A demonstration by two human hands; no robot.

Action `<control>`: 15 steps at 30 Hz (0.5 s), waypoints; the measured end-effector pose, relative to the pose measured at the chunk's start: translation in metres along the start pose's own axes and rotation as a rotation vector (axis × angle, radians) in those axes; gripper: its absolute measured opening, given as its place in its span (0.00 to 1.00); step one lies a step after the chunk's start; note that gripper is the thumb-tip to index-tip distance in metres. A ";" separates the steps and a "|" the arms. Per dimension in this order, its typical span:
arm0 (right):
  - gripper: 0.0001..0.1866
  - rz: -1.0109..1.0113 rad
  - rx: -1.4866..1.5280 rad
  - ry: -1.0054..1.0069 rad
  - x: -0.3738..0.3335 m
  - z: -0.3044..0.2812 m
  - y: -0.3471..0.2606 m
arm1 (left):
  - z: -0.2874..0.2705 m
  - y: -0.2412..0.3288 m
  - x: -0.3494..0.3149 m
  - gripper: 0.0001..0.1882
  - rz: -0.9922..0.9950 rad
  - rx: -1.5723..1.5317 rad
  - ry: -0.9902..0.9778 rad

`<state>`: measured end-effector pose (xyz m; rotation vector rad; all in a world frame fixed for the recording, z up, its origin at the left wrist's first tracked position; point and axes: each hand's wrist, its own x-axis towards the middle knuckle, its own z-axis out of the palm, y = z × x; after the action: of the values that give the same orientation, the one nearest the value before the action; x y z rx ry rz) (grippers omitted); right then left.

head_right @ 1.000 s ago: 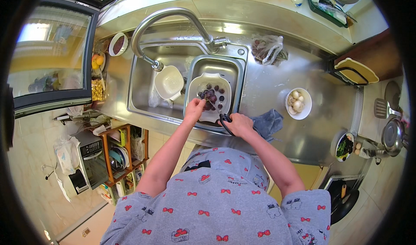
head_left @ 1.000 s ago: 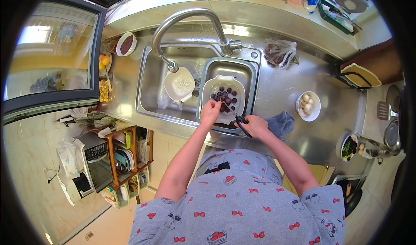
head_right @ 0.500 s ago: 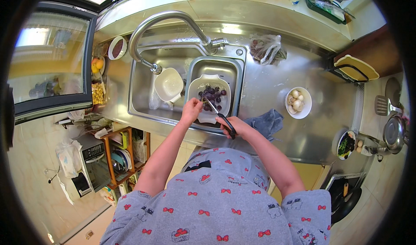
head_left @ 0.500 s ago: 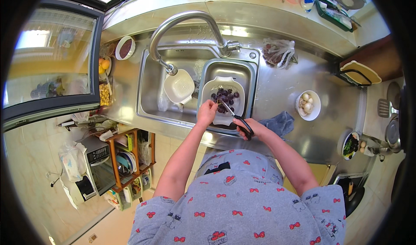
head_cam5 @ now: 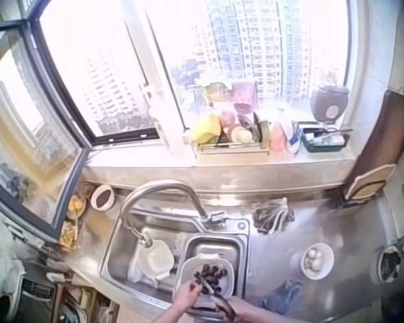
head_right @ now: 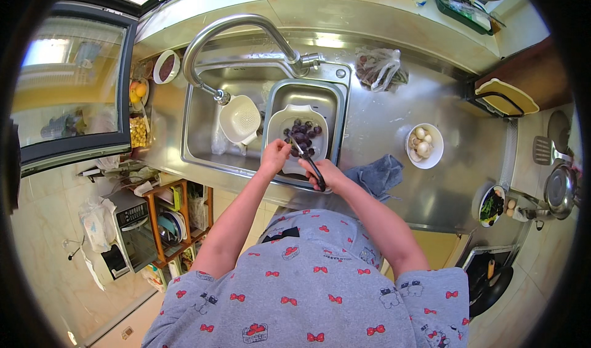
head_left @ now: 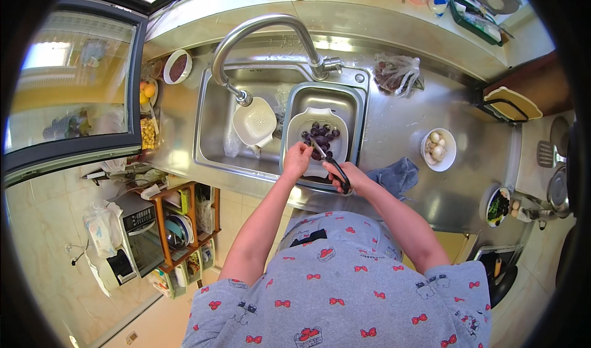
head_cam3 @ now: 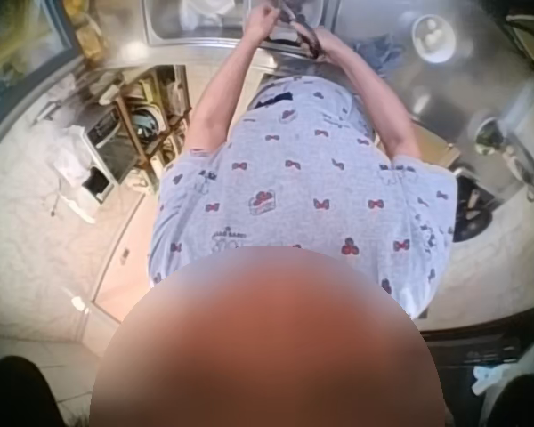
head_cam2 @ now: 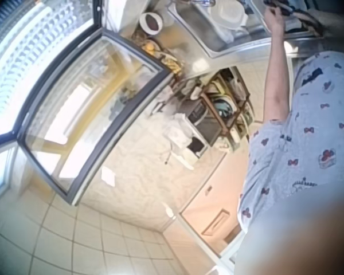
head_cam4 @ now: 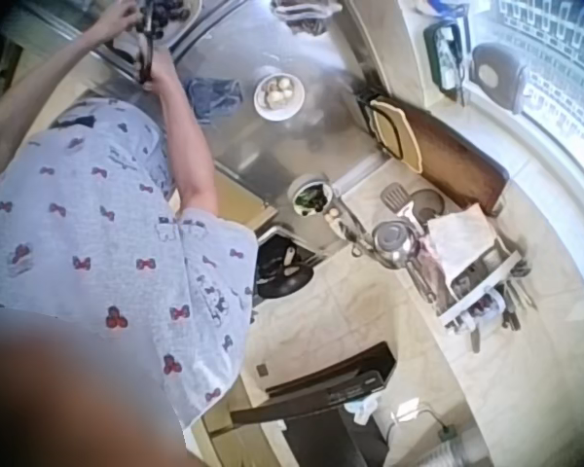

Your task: The person removes grapes from a plastic bag and places them into a colander in the sink. They then use scissors to cut the grapes off the stems into the colander and rinse them under running water.

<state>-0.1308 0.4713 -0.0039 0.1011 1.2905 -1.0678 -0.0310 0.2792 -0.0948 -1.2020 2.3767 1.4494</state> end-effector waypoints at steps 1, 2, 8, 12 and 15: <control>0.29 -0.026 -0.026 0.030 0.001 -0.001 0.002 | -0.001 0.004 0.000 0.11 -0.025 0.002 -0.006; 0.29 -0.051 -0.051 0.061 0.002 -0.002 0.003 | -0.003 0.008 -0.001 0.11 -0.051 0.005 -0.012; 0.30 -0.072 -0.082 0.107 -0.018 -0.017 0.002 | -0.009 0.014 -0.004 0.12 -0.183 -0.222 -0.020; 0.28 0.047 -0.123 0.013 -0.026 -0.023 0.008 | -0.012 0.020 -0.005 0.11 -0.277 -0.326 -0.059; 0.30 0.119 -0.100 -0.042 -0.031 -0.020 0.005 | -0.011 0.025 -0.008 0.11 -0.282 -0.374 -0.060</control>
<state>-0.1388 0.5038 0.0117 0.0789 1.2821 -0.8981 -0.0390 0.2810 -0.0669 -1.4749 1.8516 1.8454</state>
